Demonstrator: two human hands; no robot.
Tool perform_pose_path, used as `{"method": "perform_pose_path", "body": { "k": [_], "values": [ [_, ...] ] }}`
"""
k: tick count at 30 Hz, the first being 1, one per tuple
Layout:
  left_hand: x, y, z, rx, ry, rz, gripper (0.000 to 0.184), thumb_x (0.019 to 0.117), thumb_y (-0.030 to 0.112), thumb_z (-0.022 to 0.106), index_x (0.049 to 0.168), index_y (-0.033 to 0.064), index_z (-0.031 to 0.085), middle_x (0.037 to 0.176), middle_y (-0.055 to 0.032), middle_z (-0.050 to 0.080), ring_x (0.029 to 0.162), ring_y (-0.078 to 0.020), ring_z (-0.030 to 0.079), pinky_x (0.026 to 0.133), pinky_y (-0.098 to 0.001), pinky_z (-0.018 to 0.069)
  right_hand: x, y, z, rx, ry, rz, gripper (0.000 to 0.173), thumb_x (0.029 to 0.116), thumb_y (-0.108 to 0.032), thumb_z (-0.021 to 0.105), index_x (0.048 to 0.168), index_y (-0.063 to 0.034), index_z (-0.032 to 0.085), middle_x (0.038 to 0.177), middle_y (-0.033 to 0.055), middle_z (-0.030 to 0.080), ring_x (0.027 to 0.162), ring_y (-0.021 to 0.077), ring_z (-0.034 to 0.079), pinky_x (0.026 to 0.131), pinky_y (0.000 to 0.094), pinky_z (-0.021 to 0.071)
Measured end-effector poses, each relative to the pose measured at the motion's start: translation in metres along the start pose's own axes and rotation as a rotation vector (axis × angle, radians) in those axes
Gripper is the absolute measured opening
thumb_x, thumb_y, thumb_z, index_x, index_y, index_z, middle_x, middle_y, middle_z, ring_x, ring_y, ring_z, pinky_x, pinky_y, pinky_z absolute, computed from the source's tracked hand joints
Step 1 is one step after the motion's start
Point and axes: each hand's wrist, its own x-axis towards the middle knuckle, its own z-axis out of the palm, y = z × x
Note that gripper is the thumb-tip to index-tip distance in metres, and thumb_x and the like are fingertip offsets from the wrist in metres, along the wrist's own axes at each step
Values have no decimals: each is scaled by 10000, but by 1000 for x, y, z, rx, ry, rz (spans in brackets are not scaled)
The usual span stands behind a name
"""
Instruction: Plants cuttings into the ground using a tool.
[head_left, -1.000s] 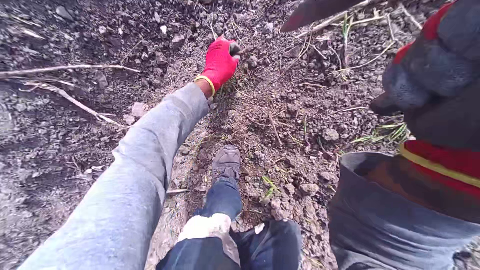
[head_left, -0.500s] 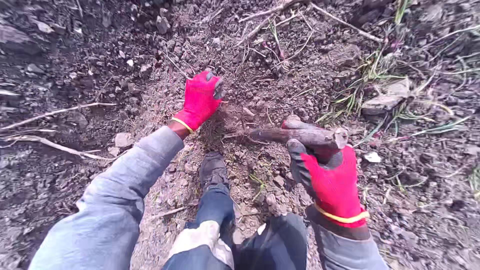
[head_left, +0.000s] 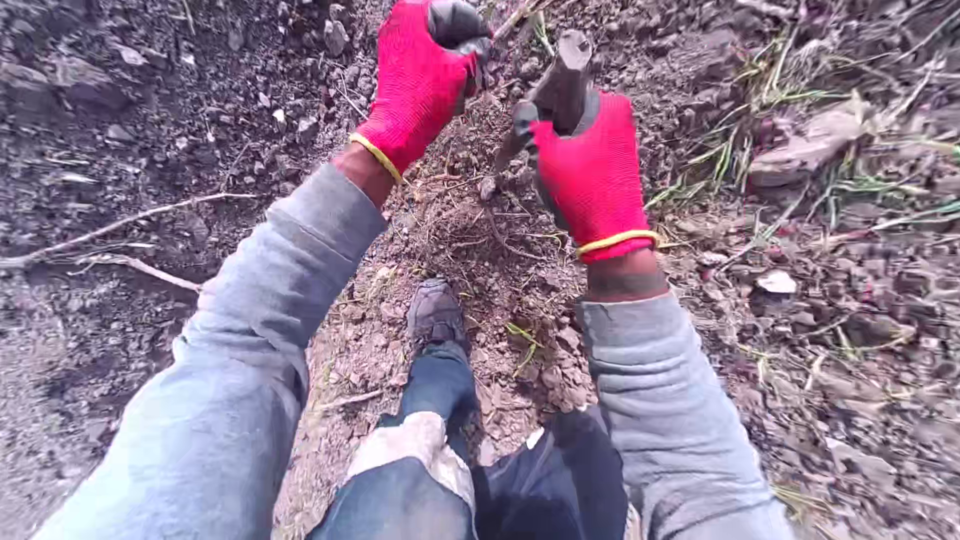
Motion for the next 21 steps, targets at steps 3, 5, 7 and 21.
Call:
{"method": "perform_pose_path", "body": {
  "k": [3, 5, 7, 21],
  "values": [
    [-30, -13, 12, 62, -34, -50, 177, 955, 236, 709, 1085, 126, 757, 948, 8, 753, 756, -91, 712, 701, -315, 621, -1, 57, 69, -31, -175, 219, 342, 1008, -349, 609, 1101, -26, 672, 953, 162, 690, 859, 294, 690, 785, 545, 553],
    [-49, -47, 47, 372, -254, -87, 188, 939, 247, 692, 1070, 144, 777, 1038, -73, 762, 996, -228, 718, 921, -500, 559, -38, 65, 52, 43, -103, 167, 329, 1021, -353, 610, 1145, -54, 663, 886, 151, 678, 741, 284, 668, 667, 522, 553],
    [-71, -77, 77, 563, -477, -135, 236, 926, 255, 685, 1121, 136, 743, 1124, -153, 735, 1114, -364, 685, 944, -647, 523, -77, 70, 16, 172, -17, 140, 268, 1010, -355, 638, 1159, -136, 682, 808, 33, 680, 576, 146, 618, 515, 374, 553],
    [55, 23, 78, 712, -243, 265, 275, 1015, 266, 555, 1195, 142, 722, 1276, -166, 688, 1281, -365, 605, 1118, -600, 405, -163, 129, -160, 480, 90, -500, 167, 1030, -122, 543, 1090, -25, 665, 985, 4, 690, 887, 43, 662, 767, 220, 549]
  ]
}}
